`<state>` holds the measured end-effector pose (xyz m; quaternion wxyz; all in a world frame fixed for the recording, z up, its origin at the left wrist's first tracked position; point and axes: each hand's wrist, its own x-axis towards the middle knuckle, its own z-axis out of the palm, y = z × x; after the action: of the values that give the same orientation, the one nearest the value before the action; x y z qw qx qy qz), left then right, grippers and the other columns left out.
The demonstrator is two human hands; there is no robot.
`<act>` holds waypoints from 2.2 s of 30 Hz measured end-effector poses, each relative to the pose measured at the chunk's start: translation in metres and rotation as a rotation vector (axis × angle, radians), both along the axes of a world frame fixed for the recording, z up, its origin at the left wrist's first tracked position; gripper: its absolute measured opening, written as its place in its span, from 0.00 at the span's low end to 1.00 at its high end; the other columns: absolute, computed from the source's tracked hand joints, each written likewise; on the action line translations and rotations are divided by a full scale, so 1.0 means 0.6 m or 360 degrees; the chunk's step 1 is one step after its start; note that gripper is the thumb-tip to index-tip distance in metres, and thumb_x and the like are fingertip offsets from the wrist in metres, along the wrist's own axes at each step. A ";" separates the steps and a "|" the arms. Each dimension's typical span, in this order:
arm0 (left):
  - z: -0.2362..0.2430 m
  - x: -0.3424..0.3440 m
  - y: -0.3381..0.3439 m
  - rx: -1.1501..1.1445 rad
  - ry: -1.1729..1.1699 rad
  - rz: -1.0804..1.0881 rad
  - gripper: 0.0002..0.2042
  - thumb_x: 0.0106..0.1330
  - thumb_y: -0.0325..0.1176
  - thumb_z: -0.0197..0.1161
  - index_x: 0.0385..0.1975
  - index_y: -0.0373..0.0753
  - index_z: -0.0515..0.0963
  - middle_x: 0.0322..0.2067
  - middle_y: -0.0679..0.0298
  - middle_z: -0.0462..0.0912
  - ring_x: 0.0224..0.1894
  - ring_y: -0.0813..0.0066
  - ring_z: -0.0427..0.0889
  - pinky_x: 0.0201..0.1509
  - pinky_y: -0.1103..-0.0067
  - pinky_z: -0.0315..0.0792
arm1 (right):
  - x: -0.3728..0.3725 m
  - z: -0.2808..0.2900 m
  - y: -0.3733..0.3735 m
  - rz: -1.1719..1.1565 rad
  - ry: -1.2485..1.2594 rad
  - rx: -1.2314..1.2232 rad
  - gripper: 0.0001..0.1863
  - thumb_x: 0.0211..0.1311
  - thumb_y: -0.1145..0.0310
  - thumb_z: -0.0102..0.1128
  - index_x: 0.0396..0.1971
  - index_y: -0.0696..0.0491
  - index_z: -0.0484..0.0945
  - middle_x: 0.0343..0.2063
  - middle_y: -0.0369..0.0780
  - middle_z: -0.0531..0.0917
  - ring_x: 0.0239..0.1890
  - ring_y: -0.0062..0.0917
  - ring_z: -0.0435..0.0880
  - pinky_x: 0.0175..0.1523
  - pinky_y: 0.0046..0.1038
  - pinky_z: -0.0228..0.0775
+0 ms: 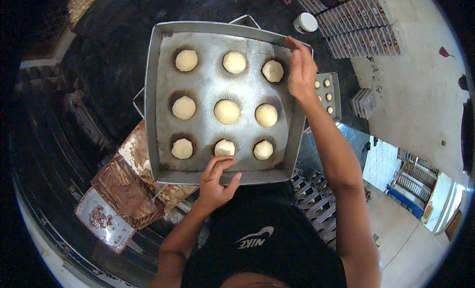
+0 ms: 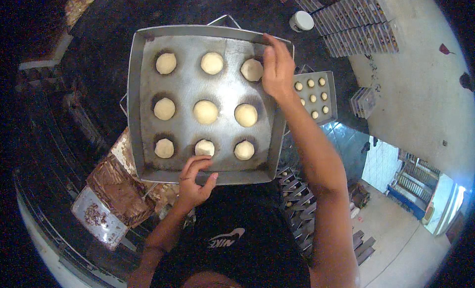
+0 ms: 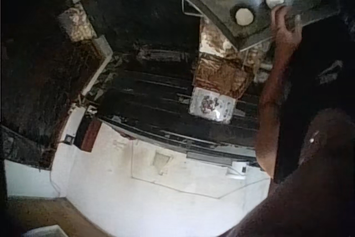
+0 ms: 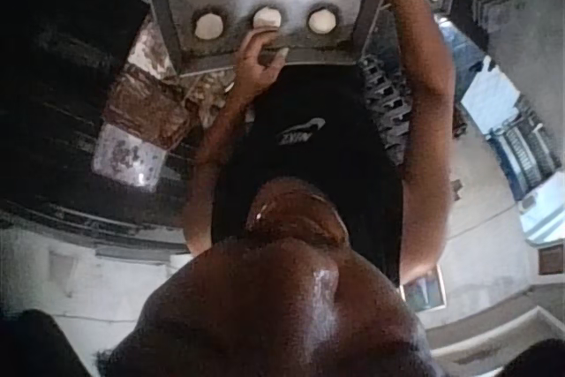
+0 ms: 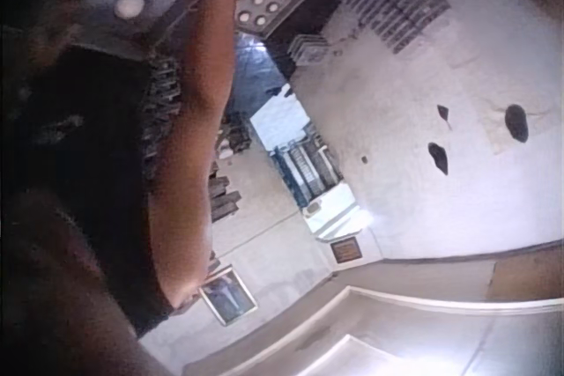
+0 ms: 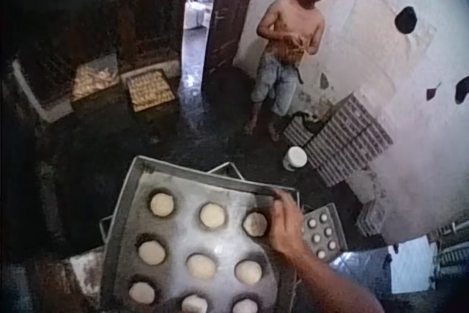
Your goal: The person fills small pieces of dough with a dark paste using a small stick and places them onto a metal baking tray.
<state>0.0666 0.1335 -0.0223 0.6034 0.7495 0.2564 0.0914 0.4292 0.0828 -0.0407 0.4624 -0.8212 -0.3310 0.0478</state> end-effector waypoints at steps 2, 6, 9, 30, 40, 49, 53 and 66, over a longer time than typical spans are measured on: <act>0.002 0.004 -0.006 0.0084 -0.0004 -0.0018 0.16 0.60 0.31 0.73 0.48 0.37 0.82 0.51 0.55 0.82 0.52 0.55 0.84 0.57 0.68 0.78 | 0.000 -0.015 -0.002 0.0191 -0.0119 -0.0185 0.24 0.79 0.58 0.46 0.60 0.60 0.78 0.59 0.54 0.80 0.67 0.50 0.74 0.71 0.45 0.66; 0.007 0.017 -0.017 0.0188 -0.0078 -0.0077 0.12 0.63 0.30 0.71 0.44 0.36 0.81 0.48 0.55 0.83 0.49 0.56 0.84 0.54 0.69 0.78 | -0.010 -0.050 0.003 0.0559 -0.0903 -0.0648 0.23 0.77 0.62 0.48 0.62 0.60 0.75 0.64 0.54 0.76 0.69 0.49 0.72 0.73 0.42 0.64; -0.021 -0.003 -0.027 0.0007 0.0005 -0.0032 0.07 0.66 0.29 0.68 0.40 0.36 0.80 0.44 0.54 0.82 0.46 0.59 0.84 0.50 0.69 0.78 | -0.021 -0.009 -0.042 0.0169 -0.0530 -0.0328 0.22 0.74 0.64 0.55 0.61 0.60 0.75 0.56 0.53 0.80 0.58 0.50 0.79 0.64 0.42 0.70; -0.009 -0.210 -0.326 -0.0231 -0.0524 0.1287 0.28 0.51 0.38 0.84 0.51 0.35 0.81 0.45 0.63 0.88 0.47 0.71 0.86 0.56 0.73 0.79 | -0.576 0.085 -0.291 0.1118 0.0729 -0.0016 0.14 0.73 0.59 0.58 0.38 0.56 0.80 0.55 0.49 0.75 0.58 0.38 0.73 0.62 0.37 0.64; -0.050 -0.494 -0.270 0.0247 -0.0273 0.2109 0.26 0.55 0.25 0.80 0.55 0.35 0.78 0.50 0.61 0.85 0.51 0.73 0.84 0.58 0.75 0.78 | -0.817 -0.177 -0.093 0.1435 0.0367 -0.0099 0.18 0.65 0.68 0.68 0.51 0.59 0.76 0.55 0.50 0.78 0.59 0.42 0.78 0.64 0.40 0.69; -0.154 -0.870 -0.192 -0.0297 0.0141 0.1956 0.27 0.53 0.23 0.79 0.55 0.35 0.77 0.50 0.60 0.87 0.51 0.73 0.85 0.59 0.74 0.78 | -0.988 -0.319 0.061 0.1742 -0.0374 -0.0128 0.16 0.62 0.79 0.64 0.50 0.57 0.83 0.38 0.46 0.83 0.40 0.42 0.84 0.48 0.38 0.77; -0.181 -0.941 -0.176 -0.0321 0.0038 0.2243 0.26 0.52 0.22 0.78 0.53 0.35 0.79 0.50 0.58 0.87 0.52 0.71 0.86 0.60 0.73 0.79 | -1.101 -0.211 0.143 0.1963 -0.0618 -0.0352 0.17 0.57 0.81 0.62 0.47 0.55 0.85 0.38 0.47 0.83 0.38 0.44 0.85 0.43 0.39 0.79; -0.205 -1.010 -0.143 0.0225 -0.0037 0.2323 0.28 0.50 0.20 0.80 0.55 0.38 0.80 0.49 0.61 0.81 0.52 0.70 0.82 0.59 0.74 0.77 | -1.174 -0.288 0.213 0.2315 -0.0282 -0.0652 0.11 0.54 0.79 0.65 0.39 0.56 0.83 0.43 0.51 0.85 0.44 0.52 0.85 0.48 0.43 0.79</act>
<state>-0.5392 0.0476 -0.1453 0.3419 0.4241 0.6773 0.4944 -0.2753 0.2107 -0.2133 0.1243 -0.4663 -0.8093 0.3349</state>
